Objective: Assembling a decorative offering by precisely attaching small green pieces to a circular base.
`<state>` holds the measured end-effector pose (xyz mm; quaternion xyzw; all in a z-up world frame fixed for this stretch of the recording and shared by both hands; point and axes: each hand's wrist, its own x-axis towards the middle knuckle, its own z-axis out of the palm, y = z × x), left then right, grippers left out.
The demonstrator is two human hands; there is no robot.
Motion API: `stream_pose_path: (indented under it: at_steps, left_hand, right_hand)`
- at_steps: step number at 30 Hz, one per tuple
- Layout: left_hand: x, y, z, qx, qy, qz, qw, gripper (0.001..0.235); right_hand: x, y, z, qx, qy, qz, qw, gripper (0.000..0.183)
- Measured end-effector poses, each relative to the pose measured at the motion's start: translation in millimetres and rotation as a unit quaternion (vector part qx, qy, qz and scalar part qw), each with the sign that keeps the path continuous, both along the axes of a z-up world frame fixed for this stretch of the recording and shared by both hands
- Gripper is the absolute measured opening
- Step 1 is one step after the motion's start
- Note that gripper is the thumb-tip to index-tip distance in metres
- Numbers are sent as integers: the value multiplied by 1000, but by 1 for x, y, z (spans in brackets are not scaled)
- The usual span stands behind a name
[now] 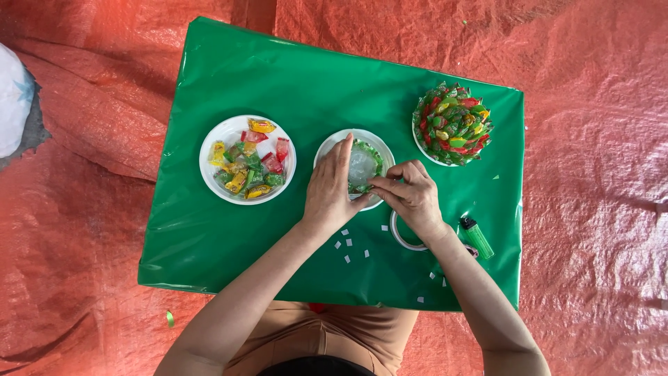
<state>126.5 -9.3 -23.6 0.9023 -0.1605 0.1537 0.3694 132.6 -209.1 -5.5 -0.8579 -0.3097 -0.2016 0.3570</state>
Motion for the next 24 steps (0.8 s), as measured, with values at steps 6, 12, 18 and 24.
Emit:
stream_pose_path:
  at_steps: [6, 12, 18, 24]
  left_hand:
    - [0, 0, 1, -15, 11, 4, 1000, 133]
    - [1, 5, 5, -28, 28, -22, 999, 134]
    - [4, 11, 2, -38, 40, -54, 997, 135]
    - [5, 13, 3, -42, 44, -60, 996, 134]
  right_hand:
    - [3, -8, 3, -2, 29, -10, 1000, 57]
    - [5, -8, 6, -22, 107, -10, 994, 89]
    - [12, -13, -4, -24, 123, 10, 992, 94]
    - [16, -18, -19, -51, 104, 16, 993, 90]
